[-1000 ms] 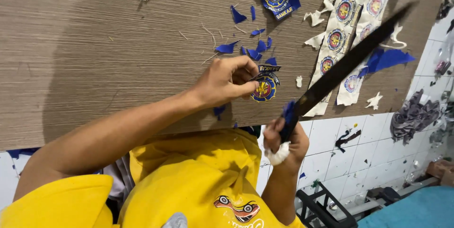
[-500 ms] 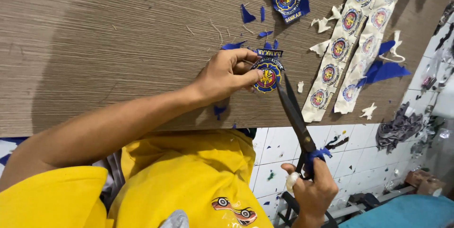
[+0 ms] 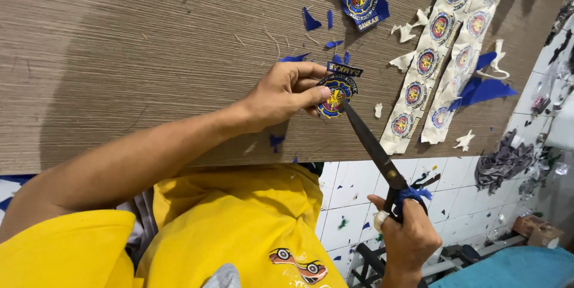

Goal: The person uses a pair of scissors to cut circular patches from a strip of fabric. They hold the fabric with one hand and carefully trim around the design with the other, placing the finished patches on the table.

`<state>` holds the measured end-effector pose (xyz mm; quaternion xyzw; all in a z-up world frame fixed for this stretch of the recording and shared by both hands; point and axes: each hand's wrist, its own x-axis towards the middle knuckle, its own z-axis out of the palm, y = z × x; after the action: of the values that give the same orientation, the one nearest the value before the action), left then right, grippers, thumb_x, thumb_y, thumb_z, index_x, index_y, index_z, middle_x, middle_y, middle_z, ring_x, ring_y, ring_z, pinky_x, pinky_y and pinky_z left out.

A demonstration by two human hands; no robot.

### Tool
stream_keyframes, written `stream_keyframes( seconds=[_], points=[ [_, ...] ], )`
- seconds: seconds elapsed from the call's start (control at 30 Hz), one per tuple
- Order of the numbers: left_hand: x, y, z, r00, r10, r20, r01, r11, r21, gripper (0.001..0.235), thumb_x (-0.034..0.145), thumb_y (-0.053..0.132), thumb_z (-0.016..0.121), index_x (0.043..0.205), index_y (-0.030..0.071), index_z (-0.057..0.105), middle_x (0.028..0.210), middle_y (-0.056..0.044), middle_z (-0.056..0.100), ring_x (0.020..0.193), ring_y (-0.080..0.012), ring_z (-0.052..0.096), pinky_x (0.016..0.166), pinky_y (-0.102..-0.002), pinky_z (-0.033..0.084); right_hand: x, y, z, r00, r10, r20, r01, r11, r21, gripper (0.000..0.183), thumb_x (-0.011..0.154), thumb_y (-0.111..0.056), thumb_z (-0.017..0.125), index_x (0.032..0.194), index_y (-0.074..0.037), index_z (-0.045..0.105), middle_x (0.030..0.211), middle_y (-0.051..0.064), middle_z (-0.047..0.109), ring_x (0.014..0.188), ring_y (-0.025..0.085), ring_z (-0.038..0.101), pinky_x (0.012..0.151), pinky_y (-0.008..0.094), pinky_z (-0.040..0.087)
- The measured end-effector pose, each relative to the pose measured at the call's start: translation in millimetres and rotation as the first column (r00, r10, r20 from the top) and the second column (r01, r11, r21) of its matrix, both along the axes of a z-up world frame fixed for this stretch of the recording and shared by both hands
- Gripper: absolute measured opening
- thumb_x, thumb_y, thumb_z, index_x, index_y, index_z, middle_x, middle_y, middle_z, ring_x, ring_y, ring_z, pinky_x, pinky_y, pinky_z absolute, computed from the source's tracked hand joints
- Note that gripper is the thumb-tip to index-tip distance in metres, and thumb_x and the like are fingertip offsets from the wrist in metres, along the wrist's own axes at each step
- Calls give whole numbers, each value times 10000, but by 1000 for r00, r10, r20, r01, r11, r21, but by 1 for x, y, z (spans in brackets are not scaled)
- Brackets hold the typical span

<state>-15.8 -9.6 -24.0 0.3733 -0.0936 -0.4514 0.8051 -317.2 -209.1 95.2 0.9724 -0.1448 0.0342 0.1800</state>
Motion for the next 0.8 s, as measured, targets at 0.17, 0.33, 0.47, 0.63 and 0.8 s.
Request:
stream_keyframes(
  seconds=[0.17,0.33,0.47,0.63,0.8],
  points=[
    [-2,-3,-4,999,25,39,-25,1000,2,285,950,90,703,1186,-4,572,809,-51,635,720,-94,639,638,-273,655,9,11,-5,942,-329,68,241,803,545,246,713,-144,758,889,-36,623,801,49,696,665,175,642,612,304,511],
    [-8,0,2,996,20,92,-23,999,34,238,837,51,822,1025,19,679,858,-72,726,758,-134,730,645,-291,699,63,39,-18,809,-576,-119,215,100,972,334,887,-243,715,1084,8,613,1102,162,748,947,221,705,844,304,589],
    [-14,0,4,996,-2,89,-4,998,68,245,862,36,814,1072,-44,715,896,-207,774,795,-193,762,681,-320,687,121,54,-51,801,-591,95,-69,66,995,273,867,-79,799,996,-42,561,1014,147,733,882,192,701,793,294,573],
    [-5,5,17,980,90,177,-123,975,183,184,968,158,732,1032,-12,757,824,-198,770,760,-199,757,671,-373,696,171,64,-69,754,-592,286,-270,117,956,290,893,-24,829,890,-71,543,848,75,674,752,112,632,690,231,523],
    [14,14,39,889,441,124,-457,873,169,232,1077,207,551,1210,35,632,1052,-181,773,956,-218,766,823,-366,687,179,64,-67,760,-591,272,-325,17,946,287,898,-71,844,899,-44,558,825,86,663,712,123,670,665,234,555]
  ],
)
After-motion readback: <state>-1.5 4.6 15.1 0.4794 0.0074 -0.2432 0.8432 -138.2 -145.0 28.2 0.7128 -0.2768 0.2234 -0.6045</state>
